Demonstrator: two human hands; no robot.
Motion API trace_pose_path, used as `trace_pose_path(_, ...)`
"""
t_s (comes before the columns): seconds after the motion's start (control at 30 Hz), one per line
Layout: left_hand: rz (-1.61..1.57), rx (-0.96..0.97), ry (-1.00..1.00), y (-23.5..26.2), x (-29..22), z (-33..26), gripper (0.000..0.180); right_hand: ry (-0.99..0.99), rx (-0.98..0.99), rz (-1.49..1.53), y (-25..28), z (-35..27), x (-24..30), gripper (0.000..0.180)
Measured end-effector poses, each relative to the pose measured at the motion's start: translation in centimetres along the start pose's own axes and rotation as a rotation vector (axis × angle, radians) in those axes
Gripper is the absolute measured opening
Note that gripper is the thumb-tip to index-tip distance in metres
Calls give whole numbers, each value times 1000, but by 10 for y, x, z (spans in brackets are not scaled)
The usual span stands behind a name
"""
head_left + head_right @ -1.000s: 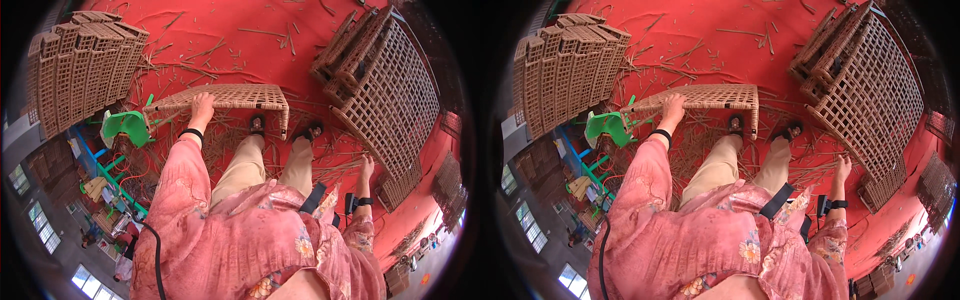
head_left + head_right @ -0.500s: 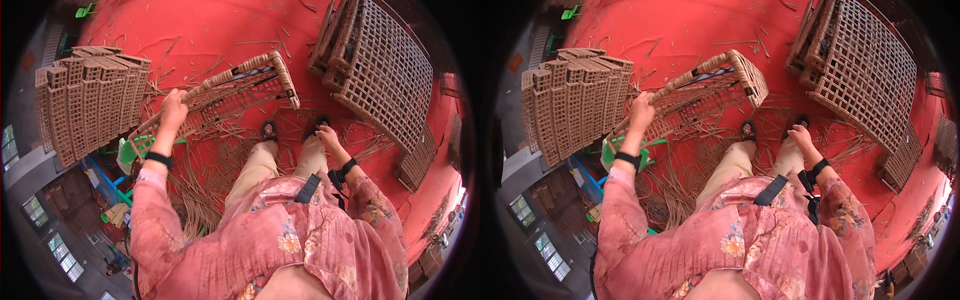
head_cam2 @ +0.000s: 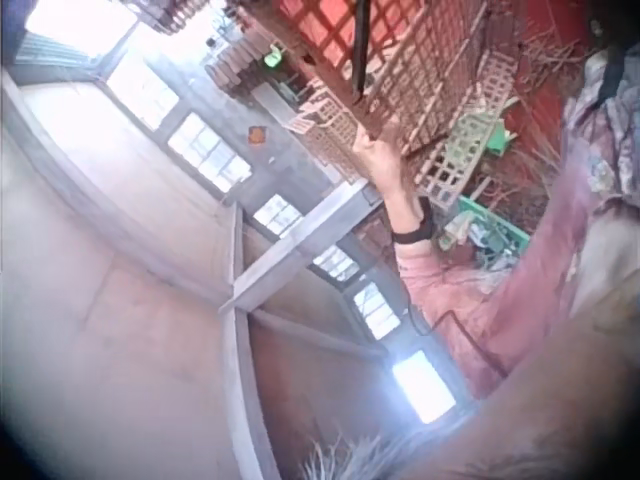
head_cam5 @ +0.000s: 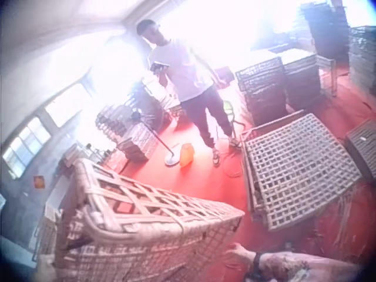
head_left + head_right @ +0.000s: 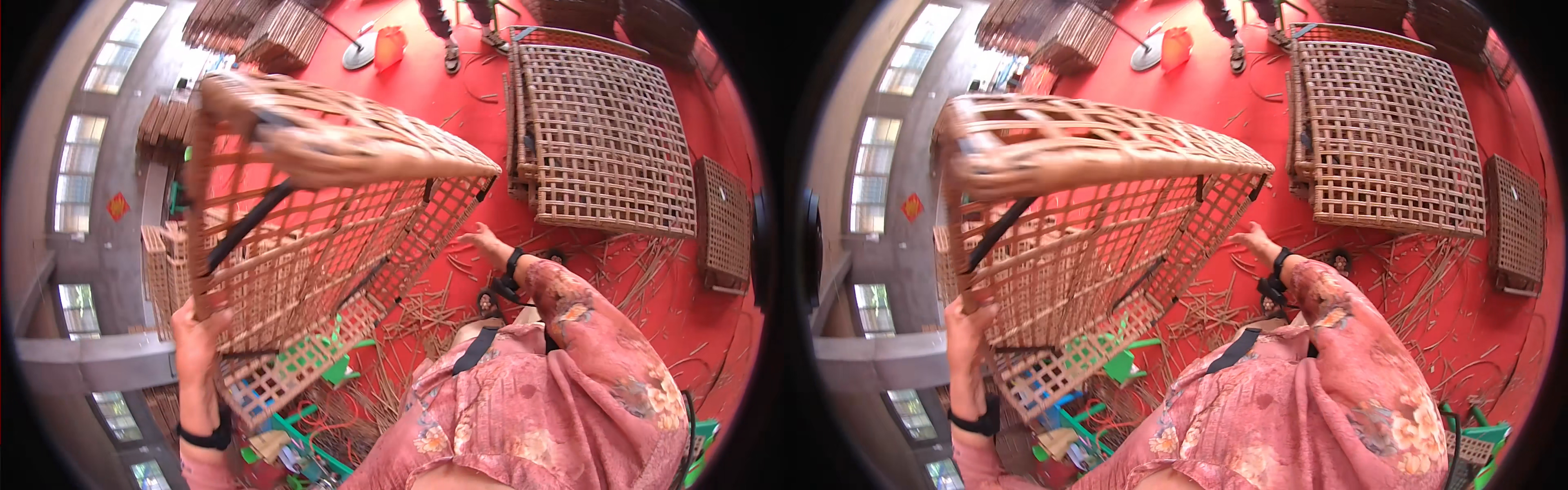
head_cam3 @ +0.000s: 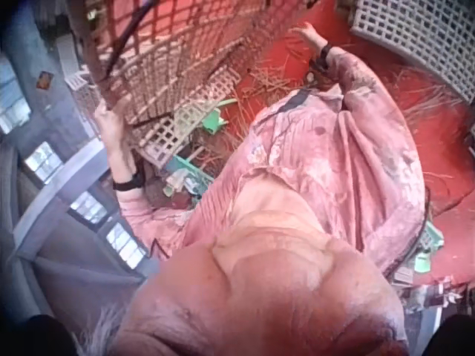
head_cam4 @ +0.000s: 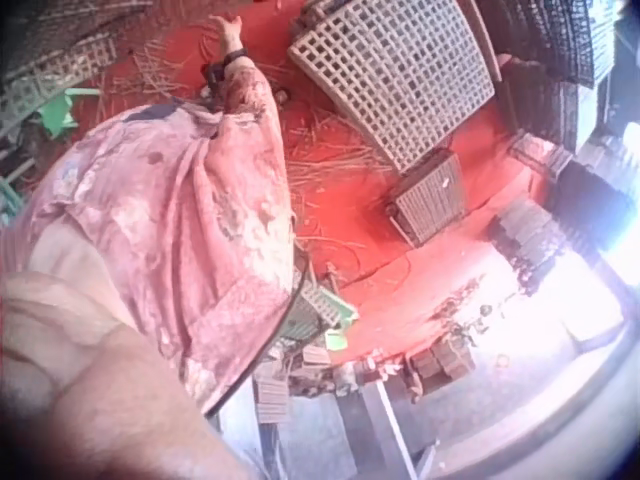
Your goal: Picking up and stacking woven bamboo stools or furniture frames in a workshop.
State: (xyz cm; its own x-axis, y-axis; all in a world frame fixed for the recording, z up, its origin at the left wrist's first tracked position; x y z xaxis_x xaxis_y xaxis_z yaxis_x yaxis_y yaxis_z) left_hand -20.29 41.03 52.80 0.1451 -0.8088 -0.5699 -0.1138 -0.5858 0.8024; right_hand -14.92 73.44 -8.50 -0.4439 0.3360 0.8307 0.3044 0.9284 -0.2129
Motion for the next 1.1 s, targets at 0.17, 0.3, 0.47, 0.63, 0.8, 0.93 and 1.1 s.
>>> trace_pose_path(0.17,2,-54,-21,22,-57,-18,28,233,2,383,-13,11,34,28)
trace_pose_path(0.3,-123,6,-83,16,-68,7,21,-41,-200,347,35,4,25,16)
trace_pose_path(0.47,-228,33,-146,20,-77,69,17,174,-495,-115,147,-50,145,23)
trace_pose_path(0.63,-364,189,-97,-46,-118,134,11,322,-673,-476,301,-125,269,38)
trace_pose_path(0.8,-526,377,-91,-177,-163,180,6,245,-855,-894,414,-228,407,43)
trace_pose_path(0.93,-636,621,48,-349,-179,234,7,155,-1063,-1180,516,-271,479,34)
trace_pose_path(1.1,-639,957,157,-514,-190,288,41,209,-1099,-1348,591,-243,573,38)
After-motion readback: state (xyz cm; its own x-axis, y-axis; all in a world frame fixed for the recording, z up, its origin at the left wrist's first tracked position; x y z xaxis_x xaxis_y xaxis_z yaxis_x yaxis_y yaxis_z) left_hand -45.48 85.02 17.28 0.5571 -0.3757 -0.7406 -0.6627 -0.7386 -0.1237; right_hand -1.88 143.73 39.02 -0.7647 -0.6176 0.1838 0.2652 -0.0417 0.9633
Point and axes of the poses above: each hand's wrist, its own z-axis towards the middle knuckle, its own y-axis out of the back of the hand, x = y × z, the point moved 9 cm from there along z, towards the middle knuckle, and after that the axes turned 10 degrees about y, right-handed, at the moved point
